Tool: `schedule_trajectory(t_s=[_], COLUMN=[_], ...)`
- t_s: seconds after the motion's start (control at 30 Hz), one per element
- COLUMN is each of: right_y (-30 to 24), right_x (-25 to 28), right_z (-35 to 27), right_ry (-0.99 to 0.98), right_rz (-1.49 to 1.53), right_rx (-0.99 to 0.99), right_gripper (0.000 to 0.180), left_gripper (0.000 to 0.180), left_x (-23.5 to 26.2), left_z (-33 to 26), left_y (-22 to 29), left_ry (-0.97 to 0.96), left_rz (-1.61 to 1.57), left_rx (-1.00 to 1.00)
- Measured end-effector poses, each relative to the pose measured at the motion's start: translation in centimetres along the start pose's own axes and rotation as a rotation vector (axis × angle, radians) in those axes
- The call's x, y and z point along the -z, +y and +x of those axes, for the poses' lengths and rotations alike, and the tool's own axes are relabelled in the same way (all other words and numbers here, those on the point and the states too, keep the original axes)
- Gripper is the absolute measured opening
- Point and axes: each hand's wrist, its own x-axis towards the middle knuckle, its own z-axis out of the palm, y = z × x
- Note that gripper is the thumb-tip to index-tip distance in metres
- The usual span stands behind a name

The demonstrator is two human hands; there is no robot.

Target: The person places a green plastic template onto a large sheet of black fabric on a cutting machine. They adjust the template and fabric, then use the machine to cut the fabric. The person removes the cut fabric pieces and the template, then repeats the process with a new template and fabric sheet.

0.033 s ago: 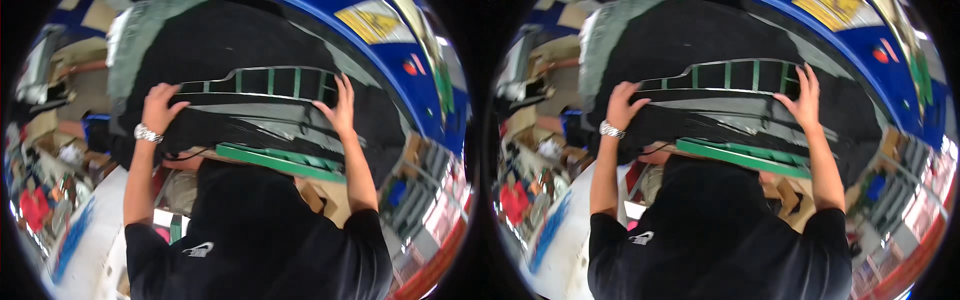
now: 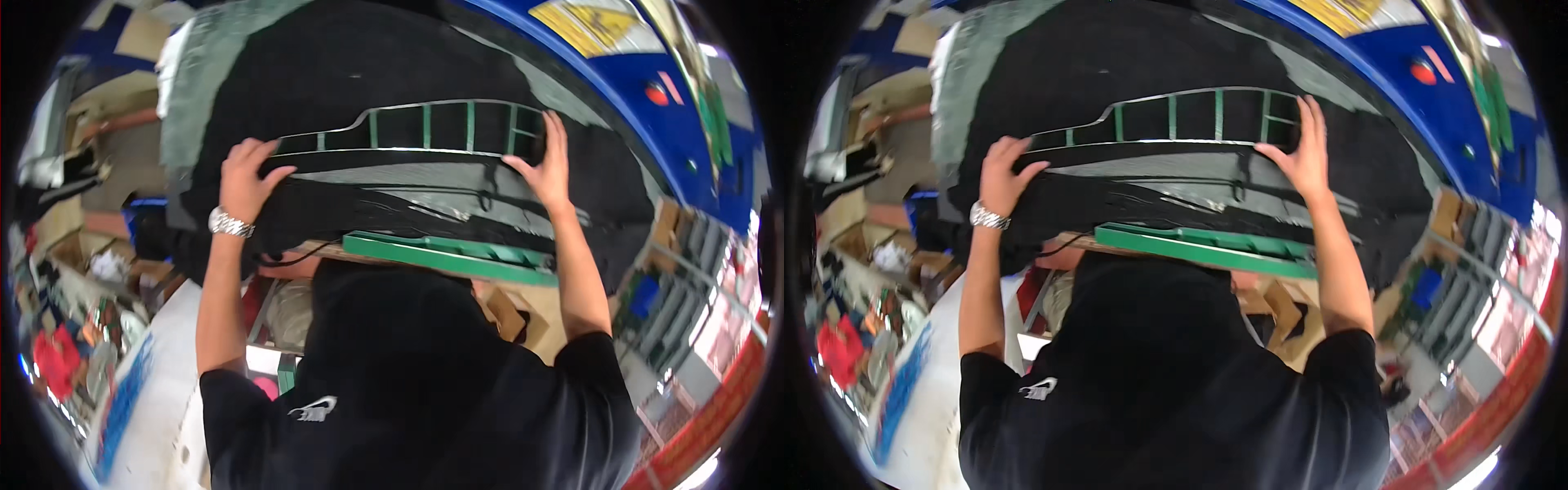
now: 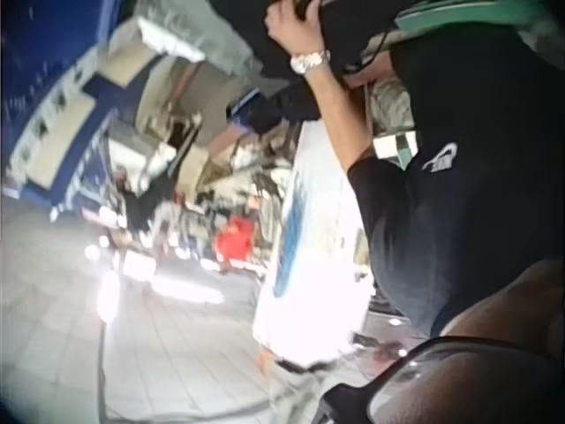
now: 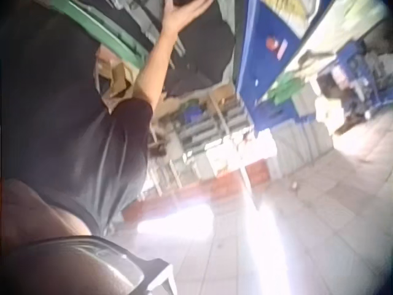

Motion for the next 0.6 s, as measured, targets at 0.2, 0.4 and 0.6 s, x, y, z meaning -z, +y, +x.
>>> schedule_trajectory(t_s=[0.2, 0.4, 0.6], right_y=[0.6, -2.2, 2.0], right_x=[0.0, -1.1, -1.9], right_z=[-2.1, -2.5, -4.0], right_ry=[-0.098, -0.197, -0.245], right_rz=[0.187, 0.07, 0.097], right_rx=[-0.271, -0.215, -0.139], right_gripper=[0.108, 0.098, 0.082], left_gripper=[0.035, 0.034, 0.033], left_x=[-0.8, 0.8, 1.7], left_z=[0.3, -1.0, -0.7], left_y=[-0.8, -3.5, -3.6], left_ry=[0.11, 0.061, -0.01], left_rz=[-0.127, -0.199, -0.226], left_rx=[0.058, 0.219, 0.138])
